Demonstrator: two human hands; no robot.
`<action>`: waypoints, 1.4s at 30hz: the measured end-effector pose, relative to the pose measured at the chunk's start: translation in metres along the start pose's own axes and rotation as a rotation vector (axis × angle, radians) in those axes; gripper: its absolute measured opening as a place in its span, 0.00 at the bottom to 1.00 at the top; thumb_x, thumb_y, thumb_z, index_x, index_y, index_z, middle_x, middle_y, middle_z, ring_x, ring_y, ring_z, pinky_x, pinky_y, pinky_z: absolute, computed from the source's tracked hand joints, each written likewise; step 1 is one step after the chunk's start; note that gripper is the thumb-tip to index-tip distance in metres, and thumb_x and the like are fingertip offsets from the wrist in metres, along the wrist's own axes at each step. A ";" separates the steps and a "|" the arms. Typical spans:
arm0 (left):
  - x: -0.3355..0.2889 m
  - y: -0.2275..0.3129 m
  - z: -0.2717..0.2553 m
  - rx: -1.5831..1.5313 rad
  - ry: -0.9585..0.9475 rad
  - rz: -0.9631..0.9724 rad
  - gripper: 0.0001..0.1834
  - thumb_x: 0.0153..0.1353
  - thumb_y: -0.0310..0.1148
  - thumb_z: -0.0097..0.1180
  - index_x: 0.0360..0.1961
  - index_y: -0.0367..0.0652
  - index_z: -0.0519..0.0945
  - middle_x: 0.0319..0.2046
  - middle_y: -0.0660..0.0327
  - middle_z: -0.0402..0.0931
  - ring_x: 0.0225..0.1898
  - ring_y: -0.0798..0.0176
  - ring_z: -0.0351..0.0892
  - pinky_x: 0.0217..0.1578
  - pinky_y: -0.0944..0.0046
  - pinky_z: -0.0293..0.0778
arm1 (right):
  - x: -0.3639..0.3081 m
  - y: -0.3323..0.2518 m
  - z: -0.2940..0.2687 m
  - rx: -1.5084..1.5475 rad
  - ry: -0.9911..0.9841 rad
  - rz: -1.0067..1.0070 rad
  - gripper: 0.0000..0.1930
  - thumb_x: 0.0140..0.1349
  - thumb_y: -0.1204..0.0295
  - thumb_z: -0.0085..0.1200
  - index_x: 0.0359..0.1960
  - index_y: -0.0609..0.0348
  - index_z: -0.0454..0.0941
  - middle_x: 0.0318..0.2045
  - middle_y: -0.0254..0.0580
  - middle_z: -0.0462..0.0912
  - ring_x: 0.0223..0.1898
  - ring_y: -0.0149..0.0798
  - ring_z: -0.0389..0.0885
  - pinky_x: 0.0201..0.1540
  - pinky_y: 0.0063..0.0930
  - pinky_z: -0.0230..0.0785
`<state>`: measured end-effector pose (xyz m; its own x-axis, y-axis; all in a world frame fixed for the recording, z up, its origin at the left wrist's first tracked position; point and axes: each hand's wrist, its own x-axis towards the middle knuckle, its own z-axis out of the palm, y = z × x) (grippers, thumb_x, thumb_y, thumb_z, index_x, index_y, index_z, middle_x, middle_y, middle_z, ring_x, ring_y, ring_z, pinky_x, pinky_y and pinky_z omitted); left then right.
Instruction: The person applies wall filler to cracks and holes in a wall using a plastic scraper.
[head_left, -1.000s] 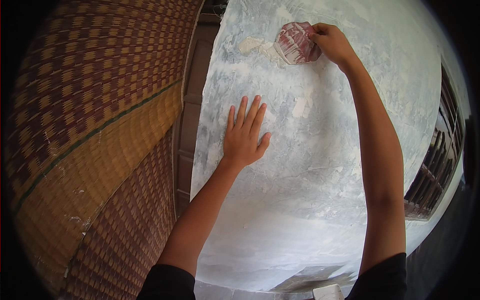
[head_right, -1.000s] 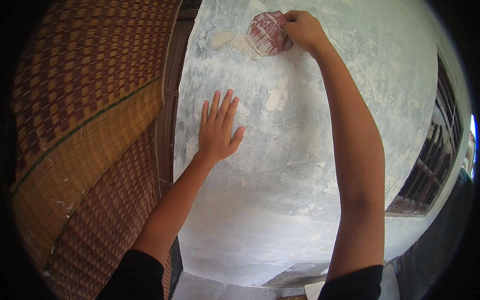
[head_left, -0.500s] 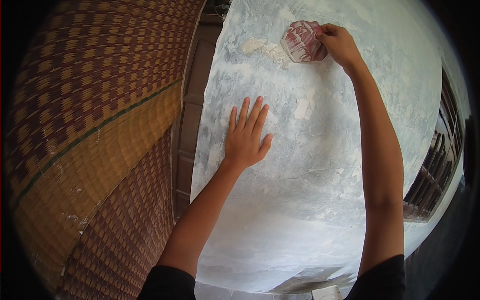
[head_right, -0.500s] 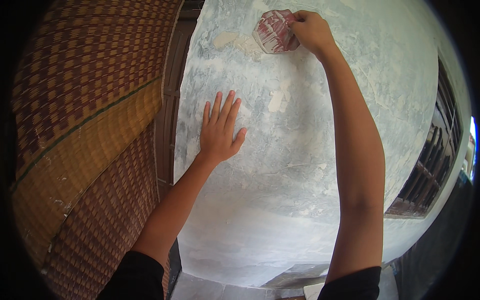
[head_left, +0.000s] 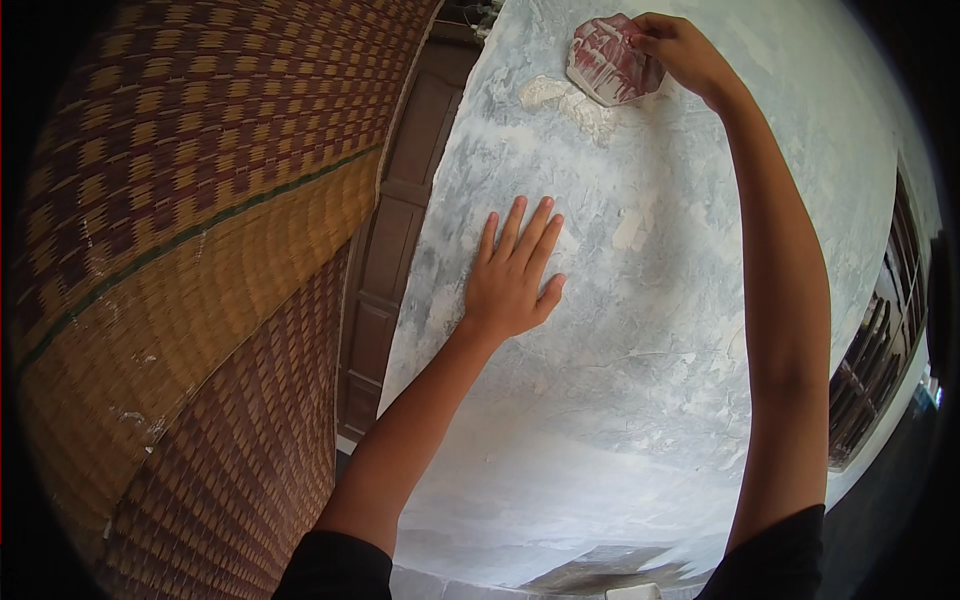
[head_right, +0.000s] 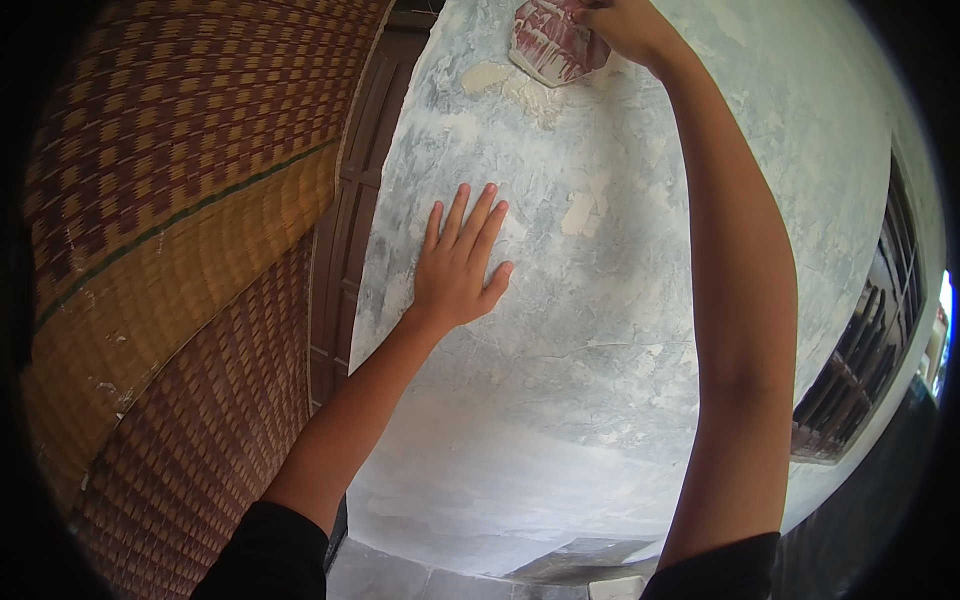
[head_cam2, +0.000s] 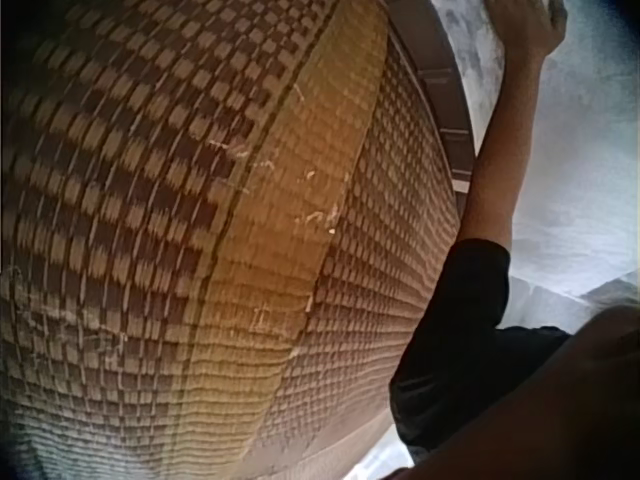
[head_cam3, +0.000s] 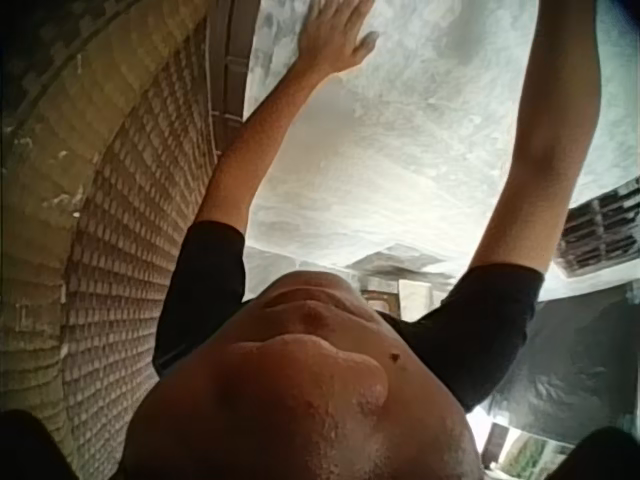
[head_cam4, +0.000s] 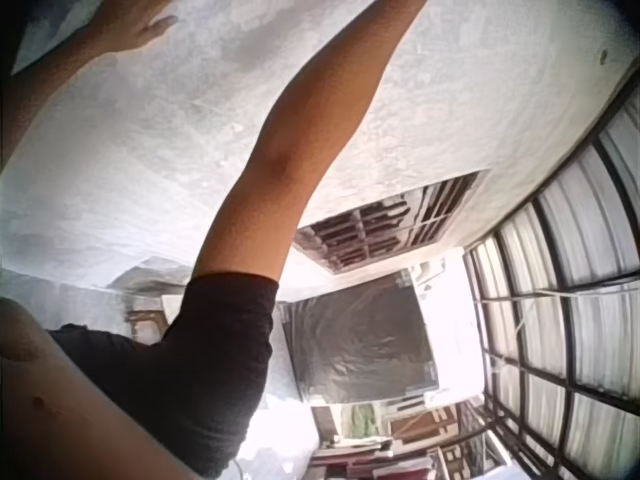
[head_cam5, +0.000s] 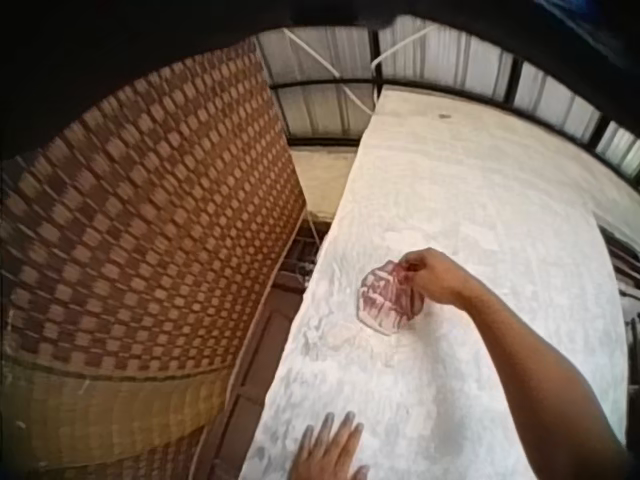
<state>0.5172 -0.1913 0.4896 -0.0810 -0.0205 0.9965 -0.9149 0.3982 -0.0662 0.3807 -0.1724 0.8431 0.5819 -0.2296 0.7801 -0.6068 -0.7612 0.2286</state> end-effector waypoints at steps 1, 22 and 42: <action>0.000 0.000 0.000 -0.002 0.005 0.005 0.38 0.62 0.44 0.52 0.72 0.42 0.61 0.75 0.53 0.52 0.76 0.42 0.47 0.72 0.38 0.43 | 0.002 -0.001 -0.006 0.031 -0.018 0.018 0.15 0.69 0.65 0.52 0.50 0.60 0.81 0.40 0.35 0.84 0.44 0.31 0.79 0.56 0.27 0.67; -0.002 0.001 0.000 0.044 -0.016 -0.024 0.37 0.64 0.46 0.49 0.73 0.45 0.61 0.76 0.57 0.51 0.77 0.48 0.46 0.73 0.42 0.42 | 0.032 -0.034 -0.004 -0.167 -0.380 -0.115 0.13 0.62 0.76 0.50 0.46 0.64 0.83 0.36 0.43 0.87 0.39 0.40 0.82 0.44 0.36 0.73; -0.002 0.001 0.004 0.019 -0.009 -0.001 0.37 0.63 0.44 0.50 0.72 0.41 0.61 0.75 0.53 0.52 0.76 0.42 0.47 0.72 0.36 0.42 | 0.011 0.005 0.000 0.067 -0.099 -0.057 0.13 0.66 0.69 0.53 0.49 0.60 0.82 0.38 0.38 0.86 0.40 0.35 0.81 0.53 0.31 0.71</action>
<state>0.5143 -0.1946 0.4869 -0.0835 -0.0297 0.9961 -0.9225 0.3803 -0.0660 0.3837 -0.1789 0.8530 0.6672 -0.2407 0.7049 -0.5356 -0.8127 0.2294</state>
